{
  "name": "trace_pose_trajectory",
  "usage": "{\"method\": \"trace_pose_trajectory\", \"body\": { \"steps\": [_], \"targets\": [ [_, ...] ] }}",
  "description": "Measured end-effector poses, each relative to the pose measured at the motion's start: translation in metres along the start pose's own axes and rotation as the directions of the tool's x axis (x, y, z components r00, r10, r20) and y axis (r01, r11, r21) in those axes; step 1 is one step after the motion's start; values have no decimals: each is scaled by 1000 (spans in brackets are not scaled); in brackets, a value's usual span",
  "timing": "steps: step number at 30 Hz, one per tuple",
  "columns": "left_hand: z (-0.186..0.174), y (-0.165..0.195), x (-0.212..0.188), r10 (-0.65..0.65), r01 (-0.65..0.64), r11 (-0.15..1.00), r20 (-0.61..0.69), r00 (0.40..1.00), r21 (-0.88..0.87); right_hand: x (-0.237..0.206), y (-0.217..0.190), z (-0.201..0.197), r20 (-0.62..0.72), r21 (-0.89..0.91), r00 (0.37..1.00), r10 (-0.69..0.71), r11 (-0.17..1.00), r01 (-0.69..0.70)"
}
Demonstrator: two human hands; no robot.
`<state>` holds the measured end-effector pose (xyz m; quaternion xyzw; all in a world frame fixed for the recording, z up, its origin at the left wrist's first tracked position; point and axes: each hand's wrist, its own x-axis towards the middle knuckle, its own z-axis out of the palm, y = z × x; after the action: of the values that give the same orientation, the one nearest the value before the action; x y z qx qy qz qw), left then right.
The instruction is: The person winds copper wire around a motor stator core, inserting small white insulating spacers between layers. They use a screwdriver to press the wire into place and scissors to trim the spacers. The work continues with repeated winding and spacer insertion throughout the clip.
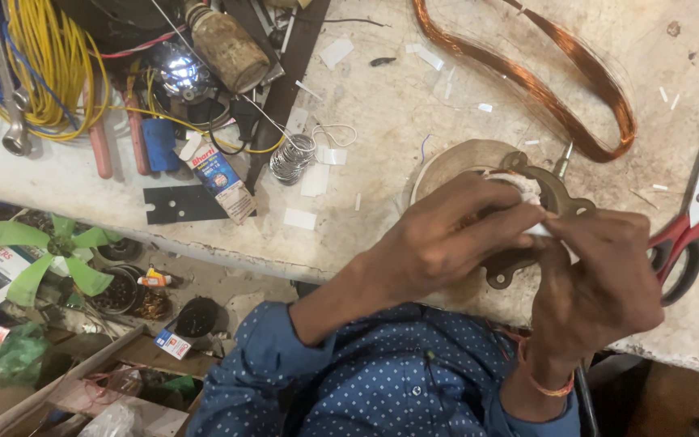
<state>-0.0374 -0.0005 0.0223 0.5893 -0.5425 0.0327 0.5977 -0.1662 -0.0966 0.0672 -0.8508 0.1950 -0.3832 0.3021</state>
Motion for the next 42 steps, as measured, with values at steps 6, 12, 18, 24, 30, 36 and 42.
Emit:
{"method": "trace_pose_trajectory", "body": {
  "steps": [6, 12, 18, 24, 30, 36, 42],
  "targets": [
    [-1, -15, 11, 50, -50, 999, 21, 999, 7, 6, -1, 6, -38, 102, 994, 101, 990, -97],
    [7, -26, 6, -100, 101, 989, 17, 995, -111, 15, -2, 10, -42, 62, 985, 167, 984, -164],
    [-4, -44, 11, -56, 57, 998, 77, 995, -17, 18, -4, 15, -34, 220, 939, 343, 919, -327],
    [-30, -45, 16, -52, -26, 970, 309, 950, 241, 13, -1, 27, -21, 348, 938, 345, 882, -317],
    [-30, -40, 26, -40, -113, 936, 420, 907, 334, 10, 1, 28, -15, 359, 950, 312, 888, -286],
    [-26, -38, 30, -52, -138, 919, 459, 887, 370, 11, 2, 28, 1, 323, 954, 300, 903, -284],
    [-28, -36, 31, -90, -88, 929, 450, 889, 360, 13, -2, 28, -8, 272, 955, 295, 920, -282]
  ]
}}
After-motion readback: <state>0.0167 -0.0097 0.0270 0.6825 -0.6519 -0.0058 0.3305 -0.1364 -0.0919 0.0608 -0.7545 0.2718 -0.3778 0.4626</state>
